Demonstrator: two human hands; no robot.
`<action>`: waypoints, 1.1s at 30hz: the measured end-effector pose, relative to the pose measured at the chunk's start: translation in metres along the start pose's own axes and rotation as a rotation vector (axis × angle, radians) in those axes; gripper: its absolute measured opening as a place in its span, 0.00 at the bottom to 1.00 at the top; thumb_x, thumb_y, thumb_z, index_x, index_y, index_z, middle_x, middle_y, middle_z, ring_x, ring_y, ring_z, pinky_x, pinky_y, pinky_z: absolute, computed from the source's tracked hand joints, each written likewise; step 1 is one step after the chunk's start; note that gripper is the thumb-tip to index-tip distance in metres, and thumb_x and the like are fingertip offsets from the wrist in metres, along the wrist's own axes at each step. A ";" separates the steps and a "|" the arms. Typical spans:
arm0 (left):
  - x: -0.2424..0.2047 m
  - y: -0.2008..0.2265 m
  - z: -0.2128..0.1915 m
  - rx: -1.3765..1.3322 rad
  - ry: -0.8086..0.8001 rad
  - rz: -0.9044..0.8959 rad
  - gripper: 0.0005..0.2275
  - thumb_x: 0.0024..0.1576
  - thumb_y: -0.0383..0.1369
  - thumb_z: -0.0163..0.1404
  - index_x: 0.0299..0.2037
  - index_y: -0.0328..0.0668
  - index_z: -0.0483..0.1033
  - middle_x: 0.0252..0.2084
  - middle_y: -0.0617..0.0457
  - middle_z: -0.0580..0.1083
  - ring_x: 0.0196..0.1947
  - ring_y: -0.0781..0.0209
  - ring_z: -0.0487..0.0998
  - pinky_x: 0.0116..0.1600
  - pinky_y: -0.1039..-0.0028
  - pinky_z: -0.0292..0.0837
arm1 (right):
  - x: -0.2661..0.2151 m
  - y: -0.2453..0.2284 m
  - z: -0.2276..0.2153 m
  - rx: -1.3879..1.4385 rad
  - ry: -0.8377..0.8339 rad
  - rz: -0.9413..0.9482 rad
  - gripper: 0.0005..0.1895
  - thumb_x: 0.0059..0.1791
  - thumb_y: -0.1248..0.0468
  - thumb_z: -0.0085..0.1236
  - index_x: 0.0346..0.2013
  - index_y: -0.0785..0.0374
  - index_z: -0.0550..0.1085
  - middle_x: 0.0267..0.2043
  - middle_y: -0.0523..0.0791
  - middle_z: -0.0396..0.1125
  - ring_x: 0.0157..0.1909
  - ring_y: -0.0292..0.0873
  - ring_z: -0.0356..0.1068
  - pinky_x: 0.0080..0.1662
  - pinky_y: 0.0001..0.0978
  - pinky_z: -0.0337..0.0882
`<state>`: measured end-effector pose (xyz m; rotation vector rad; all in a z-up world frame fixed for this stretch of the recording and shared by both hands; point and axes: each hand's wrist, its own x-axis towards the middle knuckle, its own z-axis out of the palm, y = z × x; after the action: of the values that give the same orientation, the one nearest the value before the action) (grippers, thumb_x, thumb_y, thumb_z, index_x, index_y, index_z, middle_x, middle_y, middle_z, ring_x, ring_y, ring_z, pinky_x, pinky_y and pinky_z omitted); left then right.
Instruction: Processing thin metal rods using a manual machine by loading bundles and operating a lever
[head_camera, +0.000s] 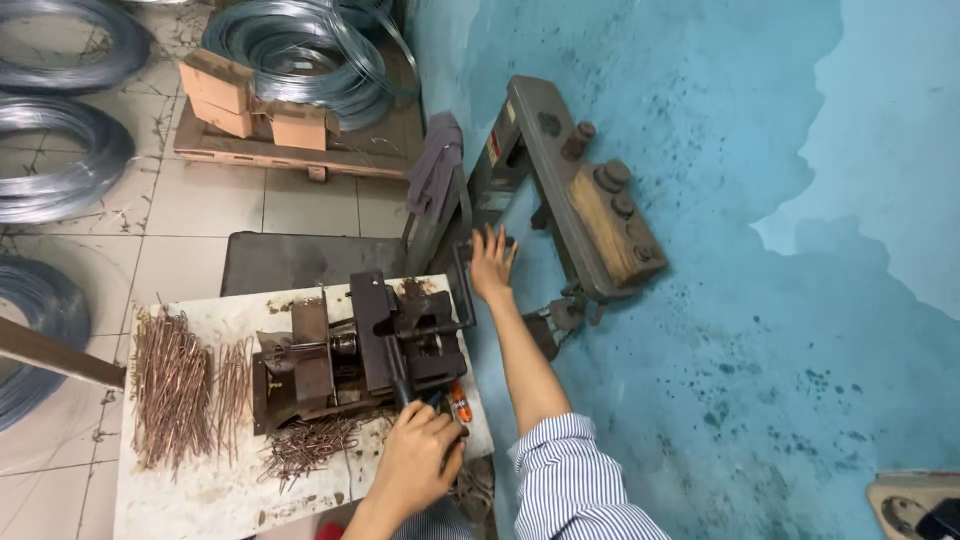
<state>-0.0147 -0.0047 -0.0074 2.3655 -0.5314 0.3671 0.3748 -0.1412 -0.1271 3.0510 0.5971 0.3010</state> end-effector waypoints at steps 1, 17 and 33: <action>0.001 0.000 0.000 0.008 0.007 -0.002 0.08 0.58 0.36 0.47 0.34 0.41 0.76 0.30 0.50 0.74 0.34 0.49 0.69 0.55 0.57 0.62 | -0.005 -0.001 0.006 0.003 0.007 -0.007 0.41 0.49 0.60 0.57 0.73 0.56 0.49 0.80 0.51 0.35 0.79 0.63 0.23 0.69 0.76 0.33; 0.001 -0.003 0.000 -0.017 0.060 0.013 0.09 0.58 0.35 0.46 0.32 0.40 0.76 0.29 0.50 0.74 0.31 0.51 0.68 0.51 0.59 0.63 | -0.233 -0.017 0.043 0.107 -0.121 -0.211 0.17 0.50 0.65 0.45 0.53 0.67 0.61 0.51 0.54 0.57 0.61 0.60 0.53 0.73 0.61 0.39; -0.016 -0.099 -0.031 0.216 0.469 -0.598 0.38 0.64 0.61 0.21 0.74 0.36 0.47 0.75 0.32 0.47 0.79 0.41 0.35 0.75 0.38 0.20 | -0.297 -0.150 -0.060 0.654 0.777 -0.530 0.19 0.55 0.54 0.56 0.57 0.55 0.63 0.59 0.42 0.67 0.65 0.44 0.67 0.74 0.58 0.47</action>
<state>0.0138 0.0888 -0.0460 2.3865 0.4462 0.6904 0.0381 -0.1149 -0.1308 3.0212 1.7907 1.5455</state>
